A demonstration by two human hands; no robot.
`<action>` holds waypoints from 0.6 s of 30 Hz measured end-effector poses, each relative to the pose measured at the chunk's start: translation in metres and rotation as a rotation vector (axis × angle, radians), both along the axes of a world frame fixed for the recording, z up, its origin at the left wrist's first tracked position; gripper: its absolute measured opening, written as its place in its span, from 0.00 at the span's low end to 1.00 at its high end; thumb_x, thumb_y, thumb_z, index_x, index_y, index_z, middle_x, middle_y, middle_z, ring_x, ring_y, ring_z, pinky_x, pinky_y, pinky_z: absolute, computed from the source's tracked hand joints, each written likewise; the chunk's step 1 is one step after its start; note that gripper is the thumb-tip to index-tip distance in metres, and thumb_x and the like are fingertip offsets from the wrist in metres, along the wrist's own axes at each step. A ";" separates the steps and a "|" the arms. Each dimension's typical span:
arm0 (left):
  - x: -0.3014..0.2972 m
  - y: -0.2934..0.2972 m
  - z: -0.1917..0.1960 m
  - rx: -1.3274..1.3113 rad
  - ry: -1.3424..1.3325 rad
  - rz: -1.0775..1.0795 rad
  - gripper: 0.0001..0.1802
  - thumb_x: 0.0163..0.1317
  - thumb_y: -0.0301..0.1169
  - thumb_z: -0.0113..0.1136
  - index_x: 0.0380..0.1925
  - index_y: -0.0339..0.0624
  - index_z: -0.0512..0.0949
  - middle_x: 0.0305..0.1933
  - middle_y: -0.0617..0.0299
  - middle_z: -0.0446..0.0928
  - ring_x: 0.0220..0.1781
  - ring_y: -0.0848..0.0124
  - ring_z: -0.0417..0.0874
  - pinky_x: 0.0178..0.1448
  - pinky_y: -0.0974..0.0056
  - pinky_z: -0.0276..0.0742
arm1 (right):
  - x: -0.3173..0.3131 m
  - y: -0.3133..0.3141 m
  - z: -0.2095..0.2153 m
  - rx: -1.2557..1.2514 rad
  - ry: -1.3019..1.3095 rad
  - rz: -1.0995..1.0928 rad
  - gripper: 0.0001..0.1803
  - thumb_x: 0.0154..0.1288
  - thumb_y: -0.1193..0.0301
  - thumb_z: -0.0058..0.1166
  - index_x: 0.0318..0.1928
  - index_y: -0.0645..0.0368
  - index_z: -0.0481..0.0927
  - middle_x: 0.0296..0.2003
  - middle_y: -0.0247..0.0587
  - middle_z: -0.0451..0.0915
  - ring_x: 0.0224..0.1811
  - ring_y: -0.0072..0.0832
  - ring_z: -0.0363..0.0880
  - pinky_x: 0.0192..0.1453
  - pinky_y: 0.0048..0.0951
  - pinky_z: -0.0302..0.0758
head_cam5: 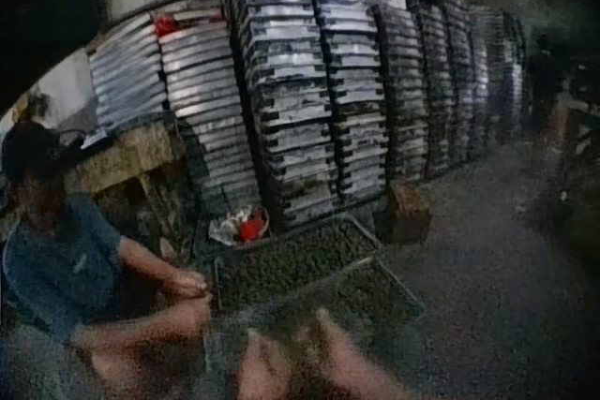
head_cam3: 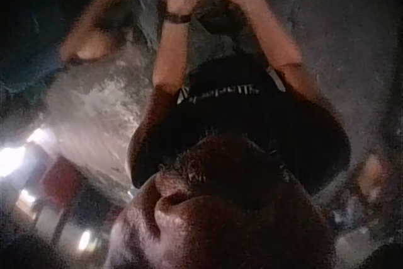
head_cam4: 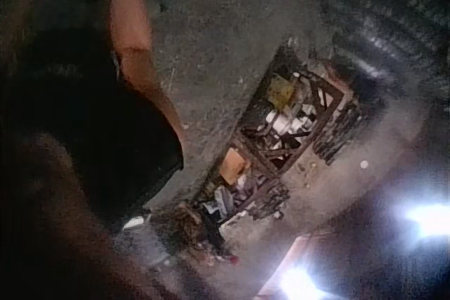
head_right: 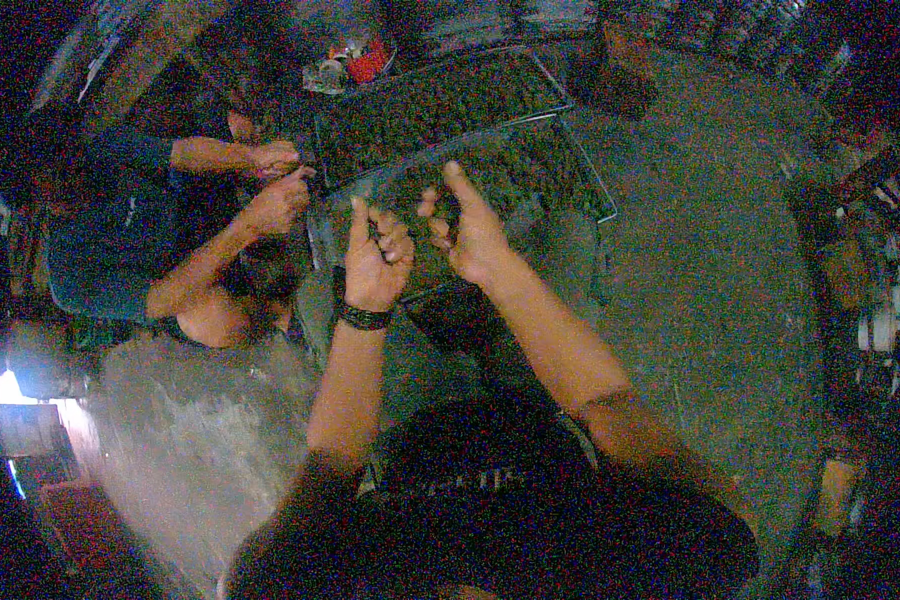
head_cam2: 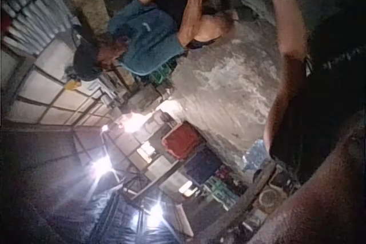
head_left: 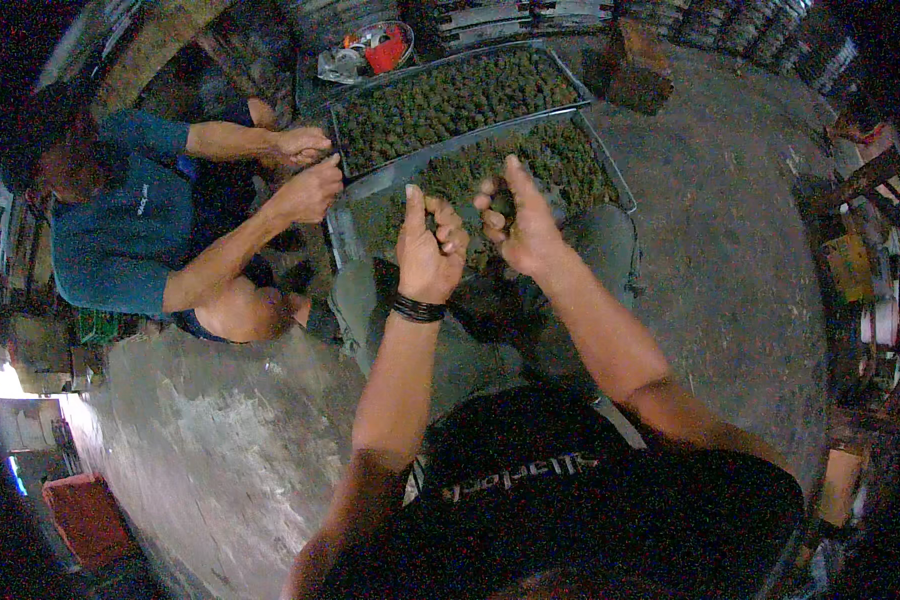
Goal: The person sorts green items in a tray, then moves to a stainless steel table to roll dough into logs and wrap them around a filling. The person places the finished rolls on the table.
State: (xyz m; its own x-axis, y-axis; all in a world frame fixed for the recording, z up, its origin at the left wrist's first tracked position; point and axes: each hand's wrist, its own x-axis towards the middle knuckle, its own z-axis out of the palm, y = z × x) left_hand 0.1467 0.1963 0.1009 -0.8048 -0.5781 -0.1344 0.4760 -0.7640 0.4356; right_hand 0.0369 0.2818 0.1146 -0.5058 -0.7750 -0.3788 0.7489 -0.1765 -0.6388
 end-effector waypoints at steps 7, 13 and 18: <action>0.008 0.039 -0.044 0.094 -0.431 0.063 0.24 0.67 0.56 0.41 0.17 0.57 0.60 0.12 0.72 0.58 0.12 0.77 0.57 0.14 0.71 0.54 | 0.024 0.018 -0.071 0.345 0.199 0.045 0.22 0.63 0.48 0.49 0.23 0.50 0.71 0.15 0.30 0.69 0.15 0.22 0.64 0.21 0.26 0.64; 0.002 0.027 -0.044 -0.121 -0.182 0.068 0.14 0.67 0.43 0.49 0.35 0.44 0.72 0.31 0.65 0.72 0.30 0.76 0.72 0.36 0.71 0.69 | 0.014 0.007 -0.029 0.163 0.016 -0.049 0.12 0.64 0.56 0.49 0.34 0.51 0.74 0.22 0.28 0.74 0.17 0.19 0.64 0.26 0.19 0.64; -0.011 0.002 -0.049 0.034 -0.276 0.135 0.17 0.66 0.50 0.48 0.30 0.48 0.70 0.21 0.69 0.66 0.20 0.78 0.64 0.23 0.73 0.61 | -0.006 -0.014 -0.032 0.224 0.143 -0.105 0.19 0.64 0.49 0.50 0.32 0.51 0.74 0.22 0.29 0.75 0.17 0.17 0.63 0.21 0.22 0.60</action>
